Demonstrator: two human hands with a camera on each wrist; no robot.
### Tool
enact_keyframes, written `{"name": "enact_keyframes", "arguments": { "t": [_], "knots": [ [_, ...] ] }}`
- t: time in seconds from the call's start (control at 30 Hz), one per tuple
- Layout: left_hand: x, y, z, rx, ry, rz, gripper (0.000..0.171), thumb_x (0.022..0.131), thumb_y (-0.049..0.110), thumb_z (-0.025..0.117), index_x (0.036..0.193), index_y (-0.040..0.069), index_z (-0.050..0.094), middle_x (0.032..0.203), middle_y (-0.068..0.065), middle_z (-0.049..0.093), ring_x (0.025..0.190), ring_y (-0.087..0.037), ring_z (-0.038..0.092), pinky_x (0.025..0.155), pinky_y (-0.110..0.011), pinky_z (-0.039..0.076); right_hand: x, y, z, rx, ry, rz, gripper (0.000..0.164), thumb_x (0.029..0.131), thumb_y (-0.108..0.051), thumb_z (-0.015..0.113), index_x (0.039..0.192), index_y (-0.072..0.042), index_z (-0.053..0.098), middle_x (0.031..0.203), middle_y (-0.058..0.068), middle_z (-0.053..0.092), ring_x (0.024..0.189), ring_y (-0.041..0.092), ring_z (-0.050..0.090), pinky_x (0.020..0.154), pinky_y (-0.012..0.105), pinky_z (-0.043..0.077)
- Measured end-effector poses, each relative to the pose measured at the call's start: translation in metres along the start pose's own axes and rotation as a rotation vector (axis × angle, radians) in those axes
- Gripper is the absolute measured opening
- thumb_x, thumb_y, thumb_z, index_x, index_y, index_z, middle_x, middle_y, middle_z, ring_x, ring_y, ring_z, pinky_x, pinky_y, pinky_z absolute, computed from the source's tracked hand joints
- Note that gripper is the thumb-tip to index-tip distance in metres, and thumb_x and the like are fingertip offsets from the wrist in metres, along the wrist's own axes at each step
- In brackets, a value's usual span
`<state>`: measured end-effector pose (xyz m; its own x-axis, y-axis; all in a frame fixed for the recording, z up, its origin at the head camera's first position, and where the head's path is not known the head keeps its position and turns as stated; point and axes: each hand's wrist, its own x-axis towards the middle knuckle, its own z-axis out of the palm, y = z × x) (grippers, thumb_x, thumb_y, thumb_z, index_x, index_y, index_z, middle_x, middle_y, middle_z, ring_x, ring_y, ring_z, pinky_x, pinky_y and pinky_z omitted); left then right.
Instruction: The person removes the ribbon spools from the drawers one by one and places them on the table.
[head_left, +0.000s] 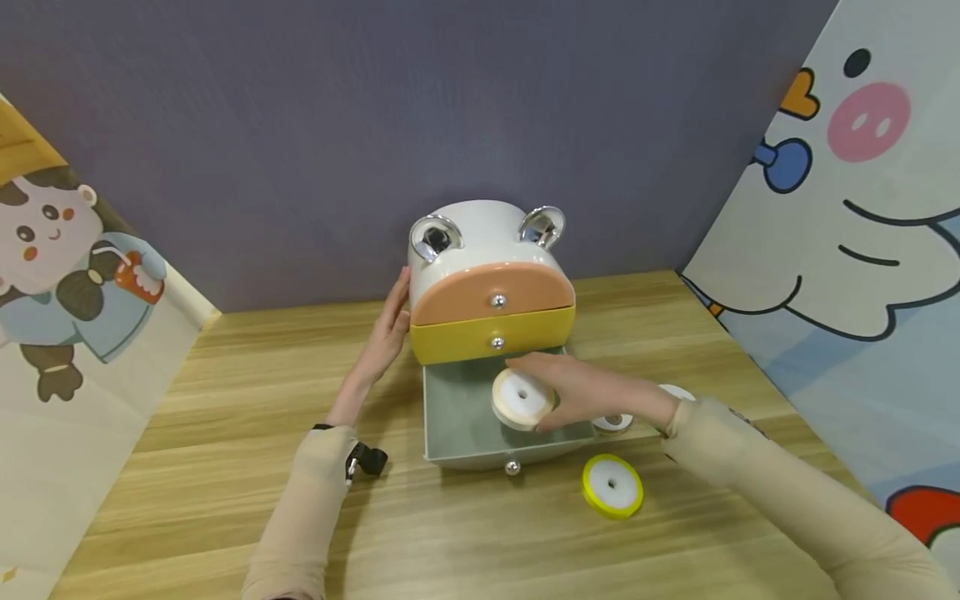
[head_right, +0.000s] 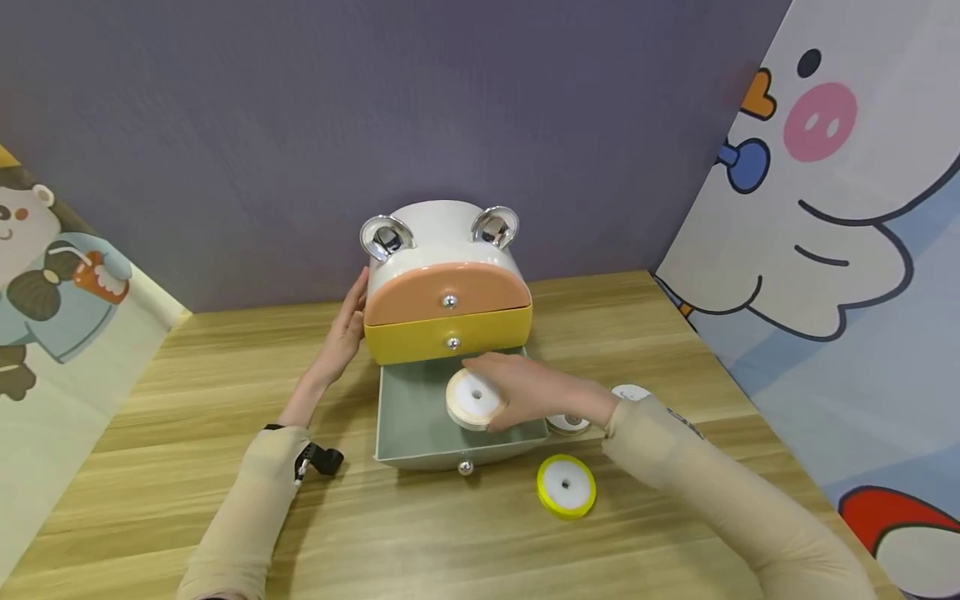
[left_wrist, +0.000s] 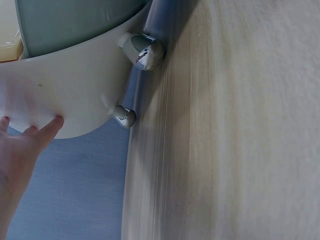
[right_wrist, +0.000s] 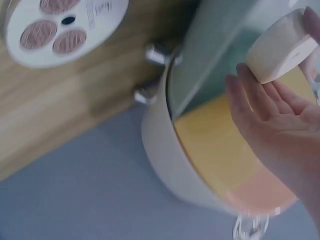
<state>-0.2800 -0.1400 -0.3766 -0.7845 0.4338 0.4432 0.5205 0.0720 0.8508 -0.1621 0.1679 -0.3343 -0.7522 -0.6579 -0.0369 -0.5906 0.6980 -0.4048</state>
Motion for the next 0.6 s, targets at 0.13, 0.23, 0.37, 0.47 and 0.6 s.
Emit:
{"name": "enact_keyframes", "arguments": {
  "t": [0.13,0.23,0.37,0.47,0.6],
  "knots": [
    [-0.001,0.000,0.000,0.003,-0.004,0.005,0.101,0.087,0.072,0.038,0.160,0.007,0.011,0.169,-0.014,0.002,0.154,-0.041,0.013,0.122,-0.062,0.014,-0.019,-0.003,-0.016,0.027,0.052,0.045,0.094,0.077,-0.023,0.086,0.151,0.003,0.035,0.153,0.019,0.044,0.135,0.036,0.049,0.105,0.051,0.047],
    [-0.002,-0.001,0.001,0.003,-0.004,0.013,0.095,0.092,0.068,0.037,0.160,0.007,0.010,0.169,-0.014,0.001,0.154,-0.040,0.013,0.123,-0.062,0.013,-0.038,-0.002,-0.026,0.019,0.087,0.099,0.091,0.078,-0.023,0.084,0.151,0.003,0.035,0.154,0.020,0.043,0.138,0.039,0.046,0.107,0.055,0.045],
    [0.000,-0.001,0.001,0.008,0.002,0.027,0.092,0.094,0.066,0.036,0.159,0.006,0.010,0.168,-0.015,0.002,0.154,-0.040,0.013,0.123,-0.062,0.012,-0.071,0.004,-0.036,-0.025,0.160,0.133,0.088,0.078,-0.022,0.085,0.149,0.004,0.039,0.150,0.022,0.047,0.135,0.042,0.048,0.105,0.058,0.045],
    [0.001,-0.001,0.001,0.009,0.009,0.033,0.096,0.091,0.068,0.037,0.159,0.005,0.011,0.168,-0.017,0.002,0.154,-0.041,0.013,0.123,-0.062,0.011,-0.099,0.008,-0.038,-0.079,0.226,0.149,0.087,0.075,-0.020,0.087,0.145,0.005,0.043,0.144,0.023,0.053,0.128,0.042,0.054,0.098,0.057,0.049],
    [0.000,0.000,0.001,0.003,0.010,0.026,0.096,0.092,0.068,0.037,0.159,0.005,0.011,0.168,-0.016,0.002,0.154,-0.042,0.013,0.123,-0.062,0.011,-0.134,0.016,-0.030,-0.157,0.289,0.184,0.089,0.069,-0.024,0.091,0.141,0.003,0.048,0.137,0.021,0.059,0.121,0.040,0.059,0.092,0.054,0.052]
  ]
}}
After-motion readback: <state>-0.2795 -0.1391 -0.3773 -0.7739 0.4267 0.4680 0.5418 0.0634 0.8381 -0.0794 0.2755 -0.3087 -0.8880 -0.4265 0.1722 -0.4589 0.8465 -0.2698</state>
